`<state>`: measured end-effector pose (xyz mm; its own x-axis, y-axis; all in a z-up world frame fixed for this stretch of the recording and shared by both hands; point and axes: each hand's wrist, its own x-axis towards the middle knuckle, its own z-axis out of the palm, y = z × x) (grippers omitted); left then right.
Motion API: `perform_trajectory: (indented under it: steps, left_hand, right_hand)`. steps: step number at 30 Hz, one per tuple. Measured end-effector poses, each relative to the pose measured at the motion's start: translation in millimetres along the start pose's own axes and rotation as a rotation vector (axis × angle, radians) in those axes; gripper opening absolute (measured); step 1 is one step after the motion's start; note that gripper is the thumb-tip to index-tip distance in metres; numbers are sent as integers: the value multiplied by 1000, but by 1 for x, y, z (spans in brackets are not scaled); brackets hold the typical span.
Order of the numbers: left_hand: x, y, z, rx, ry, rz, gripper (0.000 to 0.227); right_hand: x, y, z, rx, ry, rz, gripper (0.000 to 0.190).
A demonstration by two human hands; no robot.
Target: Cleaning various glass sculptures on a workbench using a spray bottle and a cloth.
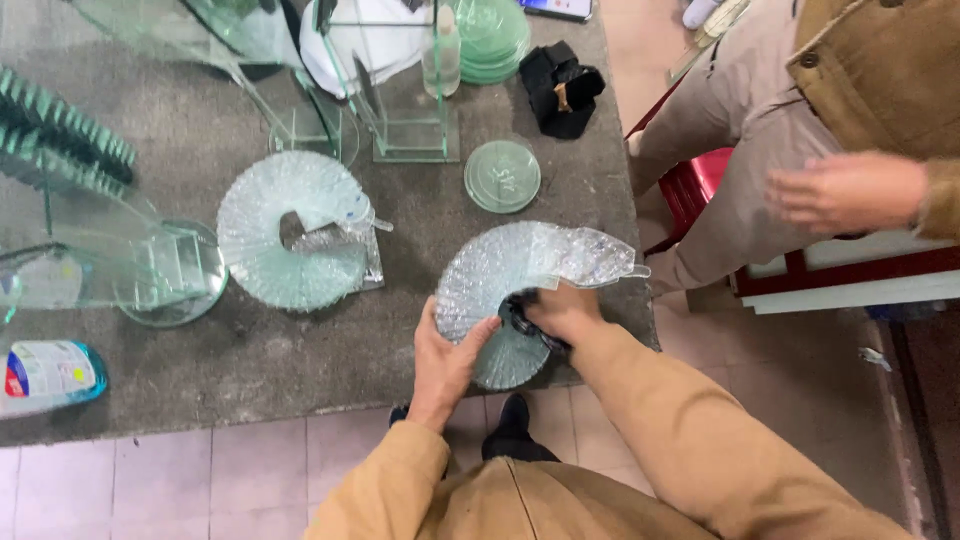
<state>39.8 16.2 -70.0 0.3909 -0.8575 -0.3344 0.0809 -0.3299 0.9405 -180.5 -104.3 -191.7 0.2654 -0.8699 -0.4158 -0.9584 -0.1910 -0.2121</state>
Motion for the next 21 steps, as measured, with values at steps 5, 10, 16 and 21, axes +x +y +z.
perform_trajectory:
  steps: [5, 10, 16, 21]
  left_hand:
    - [1, -11, -5, 23, 9, -24, 67]
    - [1, -16, -4, -18, 12, -6, 54]
    - [5, -10, -12, 17, -6, -21, 56]
    - [5, 15, -8, 51, -34, -44, 57]
  right_hand:
    - [34, -32, -24, -463, -88, -352, 53]
    - [-36, -15, -52, 118, -69, 16, 63]
    - [-79, 6, -44, 241, -18, 117, 42]
    - [-23, -25, -37, 219, 103, 9, 57]
